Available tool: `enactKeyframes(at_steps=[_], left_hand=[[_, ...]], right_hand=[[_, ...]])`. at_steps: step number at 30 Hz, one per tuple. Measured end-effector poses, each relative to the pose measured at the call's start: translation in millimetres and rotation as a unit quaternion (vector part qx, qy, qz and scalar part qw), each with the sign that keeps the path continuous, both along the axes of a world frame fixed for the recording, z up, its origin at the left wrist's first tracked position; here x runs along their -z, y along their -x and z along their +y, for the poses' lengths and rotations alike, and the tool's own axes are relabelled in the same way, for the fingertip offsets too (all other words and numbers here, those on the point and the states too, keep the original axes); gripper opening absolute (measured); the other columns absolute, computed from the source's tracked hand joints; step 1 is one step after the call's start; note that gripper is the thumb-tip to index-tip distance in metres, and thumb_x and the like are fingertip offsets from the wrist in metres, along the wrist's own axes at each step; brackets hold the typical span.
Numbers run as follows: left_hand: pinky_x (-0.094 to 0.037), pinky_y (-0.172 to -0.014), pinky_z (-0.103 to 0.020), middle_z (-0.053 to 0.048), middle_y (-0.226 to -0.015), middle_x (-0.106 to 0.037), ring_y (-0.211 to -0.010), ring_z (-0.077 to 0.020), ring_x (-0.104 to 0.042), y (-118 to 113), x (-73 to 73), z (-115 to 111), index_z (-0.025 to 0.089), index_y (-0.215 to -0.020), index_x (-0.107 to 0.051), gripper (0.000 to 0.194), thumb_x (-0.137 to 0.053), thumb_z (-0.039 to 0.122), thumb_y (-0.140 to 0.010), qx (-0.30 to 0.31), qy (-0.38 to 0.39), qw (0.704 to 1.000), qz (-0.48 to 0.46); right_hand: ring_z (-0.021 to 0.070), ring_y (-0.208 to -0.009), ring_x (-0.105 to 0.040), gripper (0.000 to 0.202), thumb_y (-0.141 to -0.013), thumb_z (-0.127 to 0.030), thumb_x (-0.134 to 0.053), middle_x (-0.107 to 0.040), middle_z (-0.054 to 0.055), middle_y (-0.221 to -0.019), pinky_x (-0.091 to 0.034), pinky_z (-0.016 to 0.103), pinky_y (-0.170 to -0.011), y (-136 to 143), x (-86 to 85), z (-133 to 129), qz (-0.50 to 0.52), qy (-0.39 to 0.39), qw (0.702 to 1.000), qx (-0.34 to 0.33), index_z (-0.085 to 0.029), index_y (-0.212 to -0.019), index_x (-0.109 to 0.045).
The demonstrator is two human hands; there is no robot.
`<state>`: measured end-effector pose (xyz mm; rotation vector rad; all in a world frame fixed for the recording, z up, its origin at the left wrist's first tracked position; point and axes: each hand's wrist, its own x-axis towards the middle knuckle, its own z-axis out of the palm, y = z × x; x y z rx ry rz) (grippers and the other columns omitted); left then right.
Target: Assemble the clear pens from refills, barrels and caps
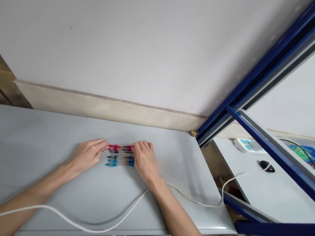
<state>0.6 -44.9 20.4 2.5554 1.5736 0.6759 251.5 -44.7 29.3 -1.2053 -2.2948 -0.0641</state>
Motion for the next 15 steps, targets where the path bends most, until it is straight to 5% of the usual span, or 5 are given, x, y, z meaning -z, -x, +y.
enactKeyframes(at_steps=[7, 15], left_hand=[[-0.037, -0.066, -0.027, -0.001, -0.087, -0.071, -0.074, -0.0165, -0.062, -8.7, 2.1, -8.7, 0.022, -0.091, -0.063, 0.030, -0.038, 0.031, -0.104, 0.000, 0.021, 0.997, -0.073], [-0.037, -0.061, -0.023, 0.001, -0.069, -0.064, -0.057, -0.0125, -0.054, -28.1, -1.4, -23.1, 0.022, -0.087, -0.062, 0.028, -0.040, 0.032, -0.102, 0.028, 0.076, 0.985, -0.151]], right_hand=[[0.0174, -0.067, -0.050, 0.024, -0.108, -0.027, -0.035, -0.059, 0.001, -0.076, -0.042, 0.030, -0.072, 1.4, -4.1, -8.0, 0.135, 0.074, 0.988, 0.001, -0.021, -0.098, -0.055], [0.0214, -0.113, -0.058, 0.018, -0.106, -0.023, -0.039, -0.057, 0.014, -0.126, -0.049, 0.037, -0.098, 20.5, -6.0, -25.3, 0.200, 0.083, 0.962, -0.167, -0.021, -0.108, -0.057]])
